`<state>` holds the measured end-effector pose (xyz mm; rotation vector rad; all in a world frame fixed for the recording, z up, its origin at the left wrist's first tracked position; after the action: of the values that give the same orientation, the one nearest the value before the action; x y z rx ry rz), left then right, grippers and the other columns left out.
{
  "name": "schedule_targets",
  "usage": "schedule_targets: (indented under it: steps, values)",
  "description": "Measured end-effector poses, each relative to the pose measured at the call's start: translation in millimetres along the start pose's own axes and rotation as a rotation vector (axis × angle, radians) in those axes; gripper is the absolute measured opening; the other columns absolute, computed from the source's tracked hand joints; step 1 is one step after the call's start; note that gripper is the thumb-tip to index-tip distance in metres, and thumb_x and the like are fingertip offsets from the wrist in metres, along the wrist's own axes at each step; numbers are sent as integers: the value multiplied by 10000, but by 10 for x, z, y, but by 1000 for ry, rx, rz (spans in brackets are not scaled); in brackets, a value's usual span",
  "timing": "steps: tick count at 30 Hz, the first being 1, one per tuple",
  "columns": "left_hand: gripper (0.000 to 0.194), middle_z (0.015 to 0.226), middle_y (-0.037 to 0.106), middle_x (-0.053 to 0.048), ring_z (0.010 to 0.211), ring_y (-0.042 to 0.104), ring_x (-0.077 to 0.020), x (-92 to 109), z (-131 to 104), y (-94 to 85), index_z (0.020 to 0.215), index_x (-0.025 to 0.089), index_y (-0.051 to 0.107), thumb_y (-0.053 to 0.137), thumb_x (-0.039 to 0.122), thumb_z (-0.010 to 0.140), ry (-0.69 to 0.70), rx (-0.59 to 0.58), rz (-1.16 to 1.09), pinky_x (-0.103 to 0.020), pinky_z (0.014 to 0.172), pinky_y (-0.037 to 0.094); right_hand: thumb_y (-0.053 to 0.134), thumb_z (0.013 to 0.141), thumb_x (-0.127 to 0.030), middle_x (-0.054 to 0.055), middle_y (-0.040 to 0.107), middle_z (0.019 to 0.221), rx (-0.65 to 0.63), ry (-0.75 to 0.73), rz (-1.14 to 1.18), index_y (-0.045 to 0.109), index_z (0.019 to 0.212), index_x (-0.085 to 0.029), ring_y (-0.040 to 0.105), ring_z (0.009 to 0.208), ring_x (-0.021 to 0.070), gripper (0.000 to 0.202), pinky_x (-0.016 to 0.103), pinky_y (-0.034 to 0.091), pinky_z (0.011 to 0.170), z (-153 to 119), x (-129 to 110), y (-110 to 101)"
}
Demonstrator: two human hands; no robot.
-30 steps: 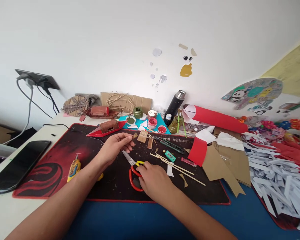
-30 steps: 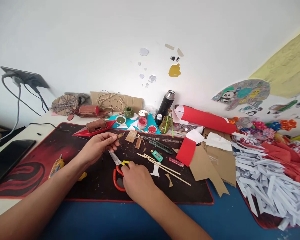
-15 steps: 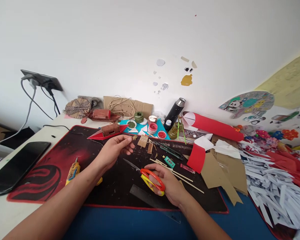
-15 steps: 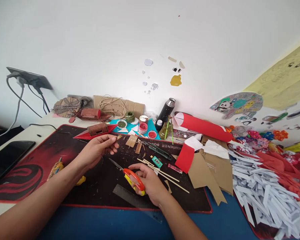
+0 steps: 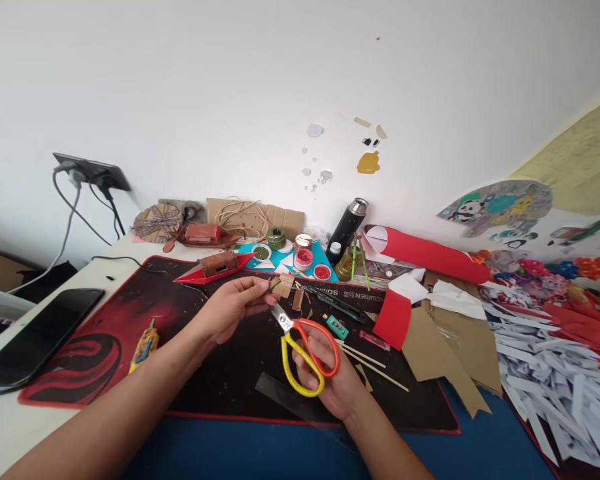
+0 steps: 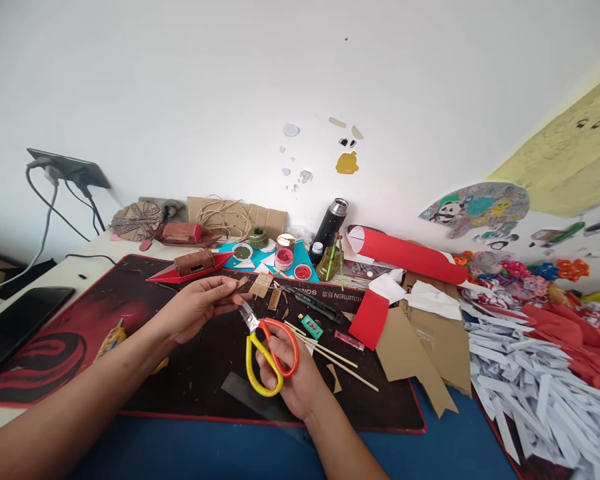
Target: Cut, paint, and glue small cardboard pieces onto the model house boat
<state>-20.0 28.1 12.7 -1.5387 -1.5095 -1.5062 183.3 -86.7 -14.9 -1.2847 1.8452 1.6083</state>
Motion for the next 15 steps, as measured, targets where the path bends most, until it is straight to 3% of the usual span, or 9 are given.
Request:
schedule_targets:
  steps: [4,9,11,15]
  values:
    - [500,832,803,-64,926,788,-258,32,-8,161,851,190,722,959,600,692,6,-24,-2,-407,921,618,807,887,-690,33,732,823,-104,37,-50,668,1298,-199,479,388,61,655,201,312,403,1,123,19]
    - [503,864,812,-81,891,751,-258,90,-6,366,816,194,740,914,655,719,79,-81,125,-392,863,597,701,925,-774,24,720,713,-192,72,-111,635,1394,-152,558,387,118,781,205,352,394,63,207,102]
    - [479,867,816,-82,923,741,-266,132,5,366,814,199,760,871,662,767,158,-69,219,-401,914,572,639,923,-835,28,714,680,-192,50,-130,649,1361,-138,591,399,139,823,211,370,403,82,199,103]
    - [439,858,816,-55,941,724,-252,245,22,211,860,218,780,821,654,827,308,101,340,-395,995,523,587,896,-904,103,785,789,-143,7,-228,646,1341,-147,745,557,209,880,242,462,517,47,134,13]
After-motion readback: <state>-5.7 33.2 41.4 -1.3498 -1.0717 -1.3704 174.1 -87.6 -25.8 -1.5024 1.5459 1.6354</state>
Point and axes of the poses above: each hand's wrist, its own z-axis towards the middle knuckle, its own y-axis out of the palm, x = y × z, the point moved 2 cm from there along z, towards the middle knuckle
